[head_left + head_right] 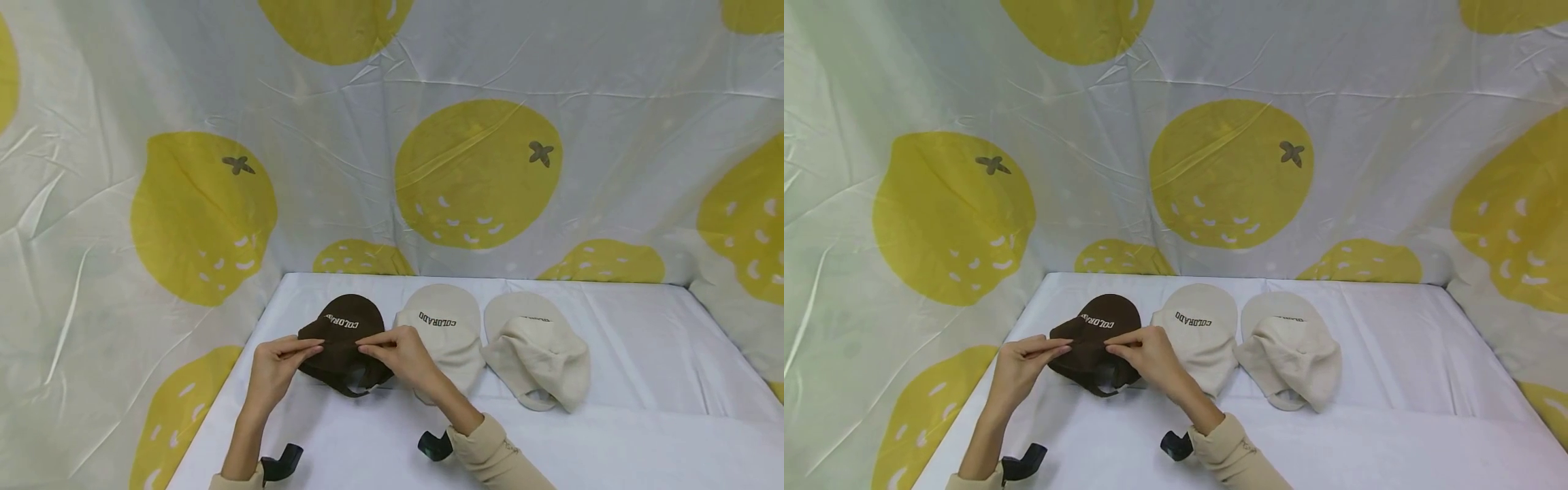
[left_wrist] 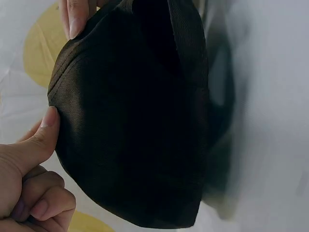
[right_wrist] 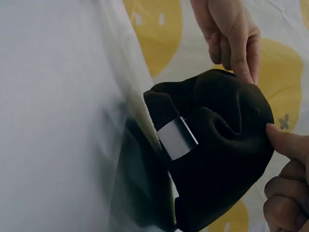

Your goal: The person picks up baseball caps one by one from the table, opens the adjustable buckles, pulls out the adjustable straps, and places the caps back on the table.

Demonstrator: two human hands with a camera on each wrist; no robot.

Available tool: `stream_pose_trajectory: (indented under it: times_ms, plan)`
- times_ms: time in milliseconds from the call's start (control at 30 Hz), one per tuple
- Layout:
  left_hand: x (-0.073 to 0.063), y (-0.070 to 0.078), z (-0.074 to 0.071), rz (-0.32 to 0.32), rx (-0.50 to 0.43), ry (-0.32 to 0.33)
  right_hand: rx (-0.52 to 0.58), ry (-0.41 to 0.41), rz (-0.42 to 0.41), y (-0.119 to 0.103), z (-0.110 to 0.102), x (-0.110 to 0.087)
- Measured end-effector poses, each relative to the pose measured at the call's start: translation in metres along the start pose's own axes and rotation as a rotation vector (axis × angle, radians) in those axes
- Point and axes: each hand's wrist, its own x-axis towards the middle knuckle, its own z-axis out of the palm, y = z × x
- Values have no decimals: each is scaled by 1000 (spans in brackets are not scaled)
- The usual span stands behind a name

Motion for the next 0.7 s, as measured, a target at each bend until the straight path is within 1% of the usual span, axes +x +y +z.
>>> stream_pose_trajectory:
  times_ms: [67,133,267,400,500,567,700]
  plan:
    - [2,7,0,27,-23,-11,35,2,1,-4,-5,-2]
    - [3,14,1,41,-42,-17,71,5,-5,-7,-10,-4]
    - [4,26,2,73,-61,-10,130,-2,-34,-14,-17,-8]
    - [4,35,3,106,-70,-5,176,-7,-54,-19,-21,-12]
    - [4,40,3,116,-82,-9,205,-4,-42,-23,-25,-15]
    - [4,44,4,137,-84,-16,217,1,-32,-26,-27,-17]
    - [3,51,4,171,-91,-16,231,10,-59,-33,-31,-21]
